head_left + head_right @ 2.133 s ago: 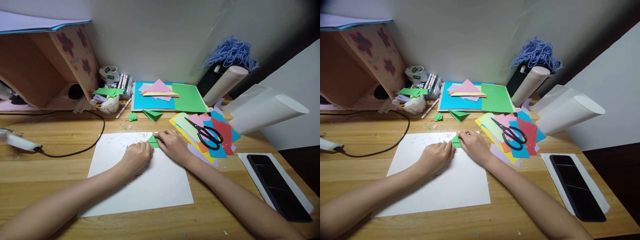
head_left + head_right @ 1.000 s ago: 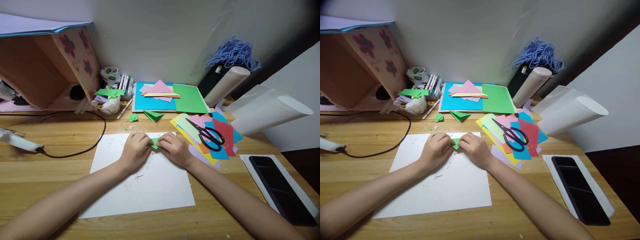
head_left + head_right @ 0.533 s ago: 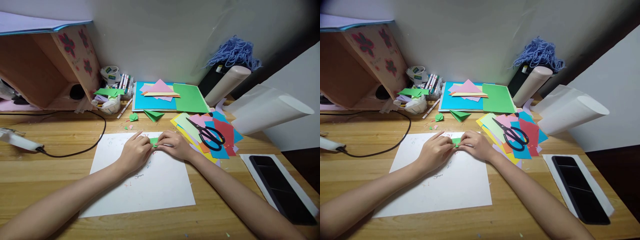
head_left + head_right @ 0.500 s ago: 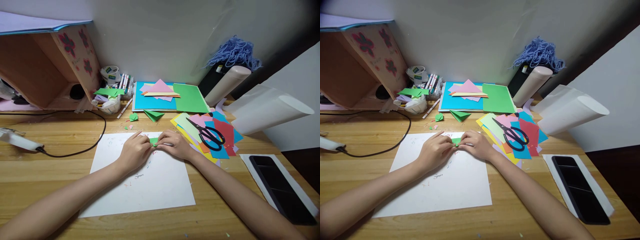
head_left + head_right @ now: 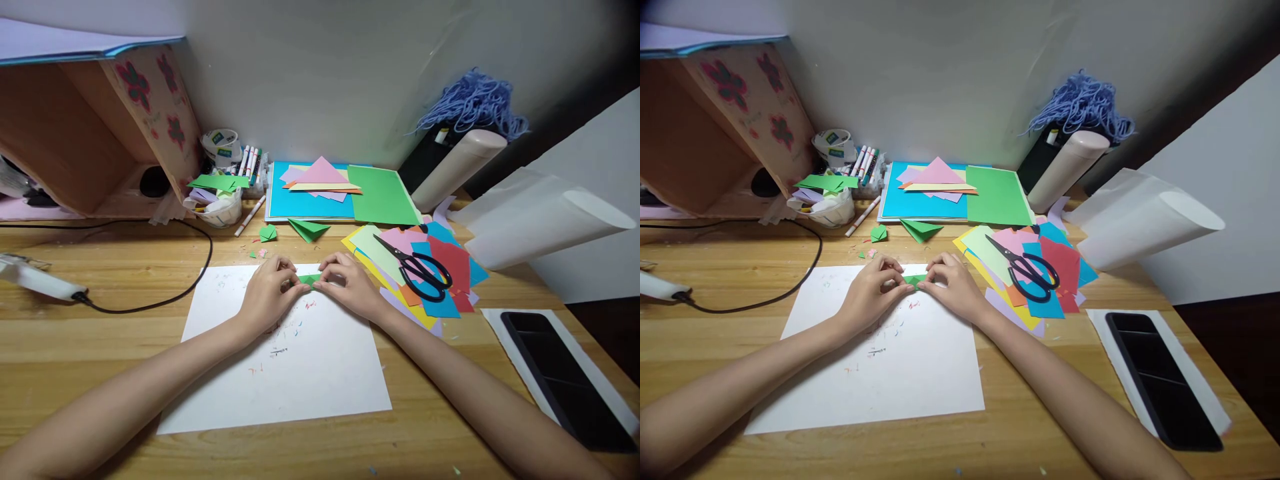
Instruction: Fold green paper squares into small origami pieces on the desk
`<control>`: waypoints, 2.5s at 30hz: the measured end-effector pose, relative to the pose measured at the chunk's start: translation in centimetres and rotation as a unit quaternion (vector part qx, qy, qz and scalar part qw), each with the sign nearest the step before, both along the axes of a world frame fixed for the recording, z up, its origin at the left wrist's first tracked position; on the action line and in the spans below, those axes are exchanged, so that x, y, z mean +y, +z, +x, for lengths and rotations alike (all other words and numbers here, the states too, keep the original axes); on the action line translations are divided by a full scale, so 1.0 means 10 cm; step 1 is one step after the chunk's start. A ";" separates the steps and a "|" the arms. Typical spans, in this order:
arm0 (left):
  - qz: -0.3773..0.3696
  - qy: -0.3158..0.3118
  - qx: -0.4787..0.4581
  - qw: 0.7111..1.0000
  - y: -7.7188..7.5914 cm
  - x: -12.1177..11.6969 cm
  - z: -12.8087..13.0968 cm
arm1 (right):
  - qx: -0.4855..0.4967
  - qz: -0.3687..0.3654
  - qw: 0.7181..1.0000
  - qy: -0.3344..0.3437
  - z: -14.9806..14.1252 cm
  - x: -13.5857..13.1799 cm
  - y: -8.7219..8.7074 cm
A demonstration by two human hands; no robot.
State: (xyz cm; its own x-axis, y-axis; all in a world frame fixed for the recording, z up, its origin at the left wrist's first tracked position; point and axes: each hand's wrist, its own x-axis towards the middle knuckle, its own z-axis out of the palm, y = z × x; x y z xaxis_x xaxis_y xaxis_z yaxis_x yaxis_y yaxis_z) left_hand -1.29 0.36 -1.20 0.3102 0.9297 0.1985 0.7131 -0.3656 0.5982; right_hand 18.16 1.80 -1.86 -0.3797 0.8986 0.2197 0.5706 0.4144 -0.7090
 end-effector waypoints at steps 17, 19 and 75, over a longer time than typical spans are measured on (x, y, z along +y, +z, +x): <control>0.026 0.011 0.036 0.999 -0.02 0.01 0.05 | -0.065 0.035 0.997 -0.031 -0.07 -0.07 -0.04; 0.026 0.011 0.037 0.999 -0.02 0.01 0.05 | -0.076 0.038 0.996 -0.034 -0.08 -0.07 -0.04; 0.132 -0.148 0.180 0.963 0.06 -0.04 0.01 | -0.180 0.263 0.935 0.154 0.14 0.03 0.00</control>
